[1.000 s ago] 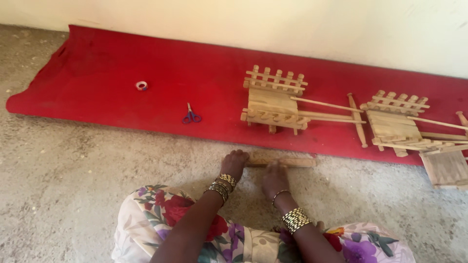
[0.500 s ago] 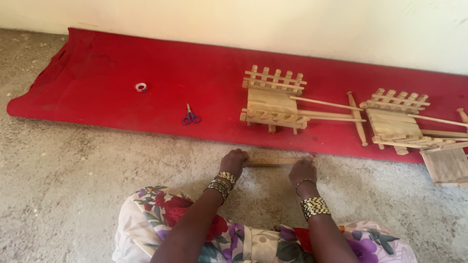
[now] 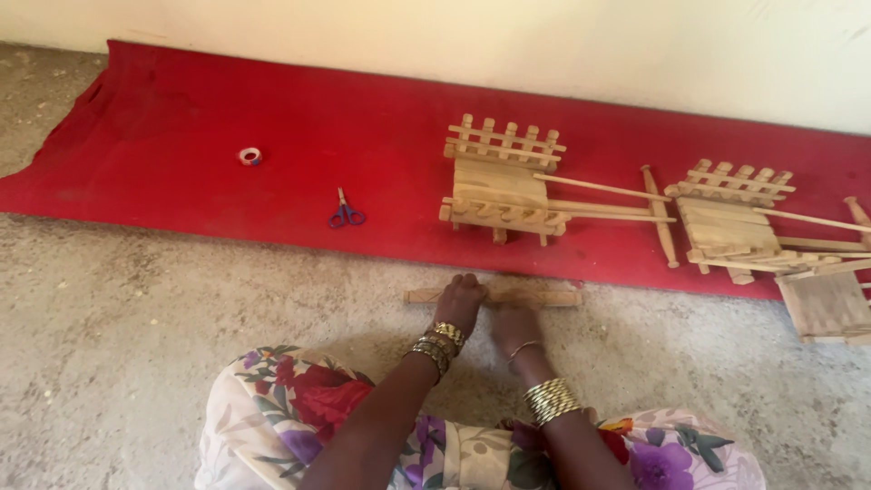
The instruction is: The person sits on the floor and works on a small wooden cart toy, handling a cylindrical wooden rod and wrapping tape around it by hand, then fitting the rod to the wooden cart parts. Scissors and a tape roll lie on the mat beside the work.
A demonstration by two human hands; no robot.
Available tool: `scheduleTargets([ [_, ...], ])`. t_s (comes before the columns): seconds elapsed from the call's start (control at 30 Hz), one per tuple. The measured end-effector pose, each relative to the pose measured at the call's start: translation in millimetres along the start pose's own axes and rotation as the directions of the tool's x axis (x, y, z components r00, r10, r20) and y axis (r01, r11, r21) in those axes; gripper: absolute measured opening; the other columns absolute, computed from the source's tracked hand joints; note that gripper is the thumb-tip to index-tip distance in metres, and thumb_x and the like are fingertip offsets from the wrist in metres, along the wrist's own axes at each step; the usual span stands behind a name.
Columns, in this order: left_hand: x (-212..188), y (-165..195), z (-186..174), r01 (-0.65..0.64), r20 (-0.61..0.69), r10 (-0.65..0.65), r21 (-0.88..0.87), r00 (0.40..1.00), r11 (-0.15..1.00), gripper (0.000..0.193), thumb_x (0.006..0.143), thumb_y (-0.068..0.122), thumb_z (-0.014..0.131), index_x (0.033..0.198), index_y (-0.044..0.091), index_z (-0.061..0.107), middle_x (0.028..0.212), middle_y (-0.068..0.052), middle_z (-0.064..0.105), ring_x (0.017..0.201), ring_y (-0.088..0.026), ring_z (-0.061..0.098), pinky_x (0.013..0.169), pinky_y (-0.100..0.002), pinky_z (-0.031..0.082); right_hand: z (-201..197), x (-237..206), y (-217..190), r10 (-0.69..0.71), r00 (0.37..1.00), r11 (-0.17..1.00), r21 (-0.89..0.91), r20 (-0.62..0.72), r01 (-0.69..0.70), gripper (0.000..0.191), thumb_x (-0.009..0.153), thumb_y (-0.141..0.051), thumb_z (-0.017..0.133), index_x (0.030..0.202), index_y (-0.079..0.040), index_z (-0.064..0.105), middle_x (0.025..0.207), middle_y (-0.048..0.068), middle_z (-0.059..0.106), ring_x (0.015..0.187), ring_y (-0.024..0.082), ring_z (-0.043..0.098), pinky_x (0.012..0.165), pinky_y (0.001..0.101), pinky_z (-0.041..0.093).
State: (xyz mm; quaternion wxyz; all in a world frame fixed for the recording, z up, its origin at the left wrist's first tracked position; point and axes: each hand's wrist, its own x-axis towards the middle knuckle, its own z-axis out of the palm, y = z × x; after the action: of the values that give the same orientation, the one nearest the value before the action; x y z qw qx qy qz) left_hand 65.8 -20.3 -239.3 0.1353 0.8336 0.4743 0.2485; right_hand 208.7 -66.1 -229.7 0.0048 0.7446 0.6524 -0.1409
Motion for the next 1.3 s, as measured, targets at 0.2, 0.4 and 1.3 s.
scheduleTargets([
  [0.2,7,14,17,-0.229,0.106,0.206,0.306,0.973,0.924,0.016,0.081,0.01,0.068,0.095,0.004,0.072,0.107,-0.015,0.064,0.107,-0.031,0.062,0.092,-0.044,0.055,-9,23,54,0.303,0.952,0.952,0.068,-0.045,-0.299,0.038,0.096,-0.023,0.051,0.12,0.0,0.068,0.134,0.027,0.059,0.11,0.045,0.066,0.093,0.0516,0.054],
  [0.4,2,26,20,-0.164,0.154,0.133,0.211,0.979,0.964,0.018,0.082,0.004,0.067,0.099,0.002,0.071,0.113,-0.014,0.062,0.11,-0.029,0.062,0.087,-0.039,0.059,16,9,30,0.174,0.962,0.982,-0.044,-0.209,-0.186,0.051,0.091,-0.023,0.056,0.131,0.008,0.057,0.14,0.034,0.049,0.116,0.044,0.06,0.095,0.0502,0.052],
  [1.3,-7,-45,-24,0.038,0.008,-0.039,0.084,0.999,0.996,0.013,0.082,0.015,0.075,0.095,0.012,0.075,0.103,-0.01,0.066,0.105,-0.031,0.061,0.086,-0.043,0.057,15,-18,-49,-0.235,0.965,0.97,-0.088,-0.118,0.226,0.076,0.079,0.0,0.06,0.146,0.014,0.029,0.151,0.036,0.032,0.142,0.051,0.034,0.118,0.0495,0.031],
])
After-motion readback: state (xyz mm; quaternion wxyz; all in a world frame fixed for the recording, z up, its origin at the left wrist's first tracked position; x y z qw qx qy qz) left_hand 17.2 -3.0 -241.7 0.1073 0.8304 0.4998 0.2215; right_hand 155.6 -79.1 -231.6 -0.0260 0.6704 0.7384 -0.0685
